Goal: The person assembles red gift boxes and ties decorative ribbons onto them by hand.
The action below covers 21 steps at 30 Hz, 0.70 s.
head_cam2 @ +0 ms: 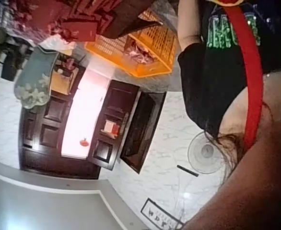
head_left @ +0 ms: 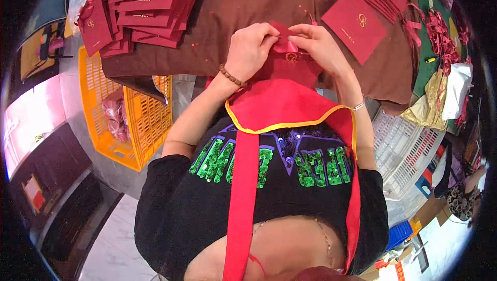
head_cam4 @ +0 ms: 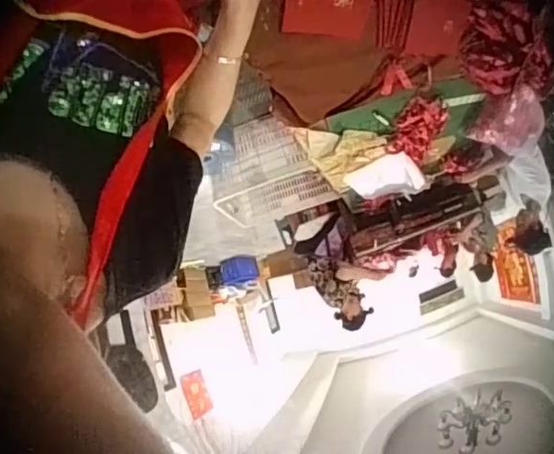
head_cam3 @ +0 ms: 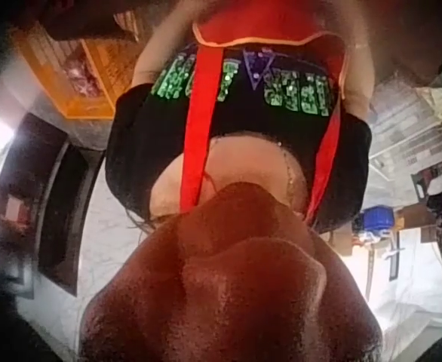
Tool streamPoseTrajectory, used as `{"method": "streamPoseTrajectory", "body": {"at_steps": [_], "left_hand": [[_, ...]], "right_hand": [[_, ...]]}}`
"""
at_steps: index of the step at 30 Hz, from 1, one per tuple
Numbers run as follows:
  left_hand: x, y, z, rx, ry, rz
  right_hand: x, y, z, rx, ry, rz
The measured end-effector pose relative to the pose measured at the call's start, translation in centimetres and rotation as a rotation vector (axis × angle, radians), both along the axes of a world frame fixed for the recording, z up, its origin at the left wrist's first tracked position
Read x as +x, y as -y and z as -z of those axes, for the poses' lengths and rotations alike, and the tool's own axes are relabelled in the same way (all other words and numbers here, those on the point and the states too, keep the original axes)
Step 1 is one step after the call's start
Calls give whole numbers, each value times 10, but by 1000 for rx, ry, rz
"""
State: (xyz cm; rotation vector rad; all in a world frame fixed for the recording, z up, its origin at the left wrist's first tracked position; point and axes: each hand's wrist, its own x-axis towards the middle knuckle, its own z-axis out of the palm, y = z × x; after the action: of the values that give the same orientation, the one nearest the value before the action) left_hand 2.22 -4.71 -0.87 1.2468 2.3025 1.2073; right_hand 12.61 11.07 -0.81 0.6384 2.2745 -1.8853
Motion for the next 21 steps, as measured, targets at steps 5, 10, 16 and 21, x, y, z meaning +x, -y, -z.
{"method": "streamPoseTrajectory", "body": {"at_steps": [5, 10, 16, 21], "left_hand": [[4, -3, 4, 22, -130, -21], [7, -6, 4, 18, -162, -28], [7, -8, 3, 51, -66, -16], [7, -10, 4, 99, -238, 33]], "right_hand": [[1, -1, 7, -27, -1, -14], [1, 1, 1, -42, 14, -9], [2, 2, -3, -102, 28, -11], [2, 0, -9, -141, 56, -29]]}}
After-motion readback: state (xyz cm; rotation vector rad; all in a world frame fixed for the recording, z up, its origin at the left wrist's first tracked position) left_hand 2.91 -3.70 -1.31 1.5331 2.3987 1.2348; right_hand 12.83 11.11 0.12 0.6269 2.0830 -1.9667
